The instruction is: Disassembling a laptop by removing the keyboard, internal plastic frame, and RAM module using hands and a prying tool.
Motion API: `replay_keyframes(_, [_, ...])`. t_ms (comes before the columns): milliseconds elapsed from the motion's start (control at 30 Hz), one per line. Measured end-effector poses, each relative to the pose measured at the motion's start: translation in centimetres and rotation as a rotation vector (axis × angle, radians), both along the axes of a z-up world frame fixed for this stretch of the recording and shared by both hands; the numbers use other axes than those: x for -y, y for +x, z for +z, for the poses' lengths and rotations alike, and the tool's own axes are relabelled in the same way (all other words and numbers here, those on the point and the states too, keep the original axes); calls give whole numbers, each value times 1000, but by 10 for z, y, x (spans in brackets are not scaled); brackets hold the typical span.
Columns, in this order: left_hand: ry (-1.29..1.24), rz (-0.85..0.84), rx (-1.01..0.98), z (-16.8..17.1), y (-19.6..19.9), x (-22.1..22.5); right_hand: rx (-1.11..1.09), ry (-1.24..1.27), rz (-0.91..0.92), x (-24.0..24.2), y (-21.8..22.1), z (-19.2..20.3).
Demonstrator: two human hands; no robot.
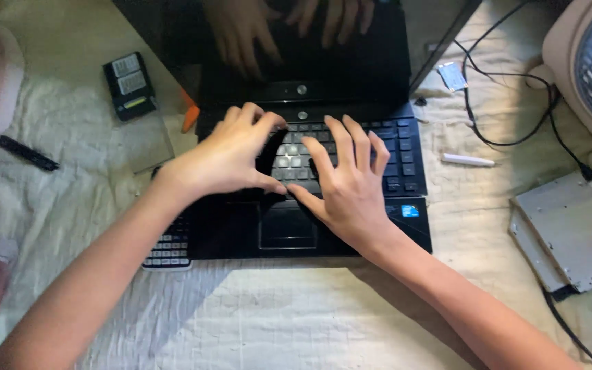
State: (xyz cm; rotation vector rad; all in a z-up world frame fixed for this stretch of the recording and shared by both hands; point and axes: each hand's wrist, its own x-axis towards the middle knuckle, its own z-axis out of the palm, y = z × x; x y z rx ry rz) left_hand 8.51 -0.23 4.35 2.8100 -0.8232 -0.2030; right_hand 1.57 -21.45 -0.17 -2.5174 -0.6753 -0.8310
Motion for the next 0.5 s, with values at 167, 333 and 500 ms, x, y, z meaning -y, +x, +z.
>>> replay_keyframes(167, [129, 89, -60, 15, 1, 19, -236, 63, 32, 38, 19, 6])
replay_keyframes(333, [224, 141, -128, 17, 5, 35, -486, -115, -153, 119, 39, 38])
replay_keyframes(500, [280, 101, -85, 6, 13, 36, -538, -475, -435, 163, 34, 71])
